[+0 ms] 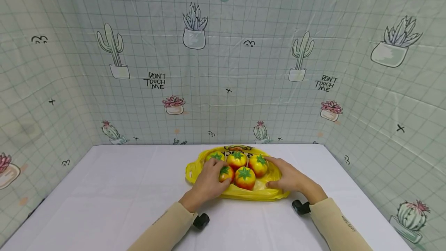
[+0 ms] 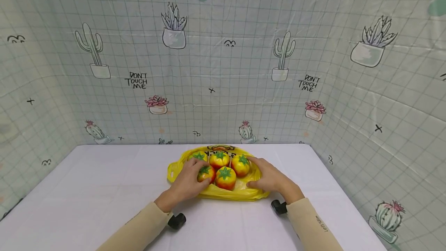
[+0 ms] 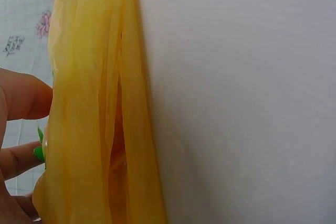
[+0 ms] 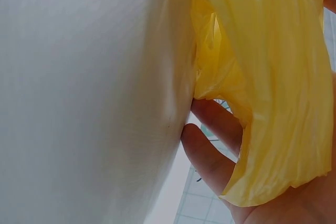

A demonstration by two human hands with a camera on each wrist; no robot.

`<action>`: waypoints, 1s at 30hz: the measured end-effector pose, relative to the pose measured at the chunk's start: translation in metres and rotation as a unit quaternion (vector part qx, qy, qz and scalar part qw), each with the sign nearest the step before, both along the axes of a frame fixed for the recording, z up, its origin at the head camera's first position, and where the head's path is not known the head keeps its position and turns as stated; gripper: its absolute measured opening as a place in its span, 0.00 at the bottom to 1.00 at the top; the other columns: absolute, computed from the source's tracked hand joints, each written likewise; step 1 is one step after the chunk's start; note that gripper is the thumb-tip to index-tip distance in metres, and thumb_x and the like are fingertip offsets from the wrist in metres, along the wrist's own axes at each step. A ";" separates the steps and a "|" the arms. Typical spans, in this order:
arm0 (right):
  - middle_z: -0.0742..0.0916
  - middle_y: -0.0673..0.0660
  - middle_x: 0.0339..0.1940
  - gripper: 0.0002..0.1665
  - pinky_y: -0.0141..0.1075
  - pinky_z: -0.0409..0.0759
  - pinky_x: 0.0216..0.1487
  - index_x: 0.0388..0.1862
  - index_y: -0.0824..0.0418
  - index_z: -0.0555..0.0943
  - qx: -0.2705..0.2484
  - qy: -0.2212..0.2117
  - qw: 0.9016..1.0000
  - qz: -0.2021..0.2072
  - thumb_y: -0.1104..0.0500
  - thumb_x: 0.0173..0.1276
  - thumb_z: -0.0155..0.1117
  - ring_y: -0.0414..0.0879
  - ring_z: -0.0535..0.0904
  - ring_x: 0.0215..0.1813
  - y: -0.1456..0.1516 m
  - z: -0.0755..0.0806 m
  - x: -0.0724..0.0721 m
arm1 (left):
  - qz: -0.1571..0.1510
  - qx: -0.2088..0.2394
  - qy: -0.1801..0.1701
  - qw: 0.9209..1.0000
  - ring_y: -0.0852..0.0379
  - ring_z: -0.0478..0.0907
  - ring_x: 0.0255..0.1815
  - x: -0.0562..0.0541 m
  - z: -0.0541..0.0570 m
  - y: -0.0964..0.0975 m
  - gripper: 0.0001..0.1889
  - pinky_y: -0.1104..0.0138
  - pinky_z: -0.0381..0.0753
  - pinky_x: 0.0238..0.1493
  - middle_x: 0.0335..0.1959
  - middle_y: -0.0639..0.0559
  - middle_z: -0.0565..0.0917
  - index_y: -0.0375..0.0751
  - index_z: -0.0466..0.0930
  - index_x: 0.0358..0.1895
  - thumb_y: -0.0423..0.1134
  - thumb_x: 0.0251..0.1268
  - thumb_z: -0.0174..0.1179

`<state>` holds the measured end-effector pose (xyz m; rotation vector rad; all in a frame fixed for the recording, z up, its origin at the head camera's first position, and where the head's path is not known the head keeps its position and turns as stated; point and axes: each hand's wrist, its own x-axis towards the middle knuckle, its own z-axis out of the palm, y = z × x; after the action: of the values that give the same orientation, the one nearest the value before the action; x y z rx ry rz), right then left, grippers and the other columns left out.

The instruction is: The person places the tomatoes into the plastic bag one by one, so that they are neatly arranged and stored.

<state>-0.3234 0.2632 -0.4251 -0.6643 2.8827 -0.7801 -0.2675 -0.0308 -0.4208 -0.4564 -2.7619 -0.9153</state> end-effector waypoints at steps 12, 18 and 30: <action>0.69 0.61 0.69 0.52 0.63 0.59 0.64 0.73 0.51 0.61 0.003 0.007 1.000 0.004 0.45 0.51 0.73 0.61 0.63 0.69 0.000 0.001 0.000 | 0.002 0.002 0.001 1.000 0.51 0.68 0.54 0.000 -0.001 -0.001 0.22 0.57 0.74 0.56 0.53 0.49 0.69 0.46 0.75 0.58 0.45 0.59 0.60; 0.69 0.61 0.69 0.51 0.63 0.59 0.64 0.73 0.51 0.61 0.002 0.006 1.000 0.003 0.45 0.51 0.73 0.61 0.63 0.69 0.000 0.000 0.000 | 0.004 0.009 0.008 1.000 0.51 0.68 0.54 0.002 -0.001 -0.004 0.23 0.56 0.74 0.56 0.53 0.50 0.70 0.46 0.74 0.58 0.46 0.59 0.60; 0.68 0.62 0.70 0.52 0.63 0.58 0.64 0.73 0.51 0.61 0.007 0.001 1.000 -0.002 0.45 0.51 0.73 0.62 0.62 0.69 0.000 0.000 0.000 | 0.004 0.007 0.082 0.997 0.54 0.70 0.49 0.011 0.001 -0.015 0.21 0.60 0.75 0.53 0.49 0.50 0.72 0.43 0.76 0.56 0.45 0.60 0.61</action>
<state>-0.3238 0.2630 -0.4251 -0.6581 2.8888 -0.7585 -0.2564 -0.0457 -0.4196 -0.4941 -2.6058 -0.8543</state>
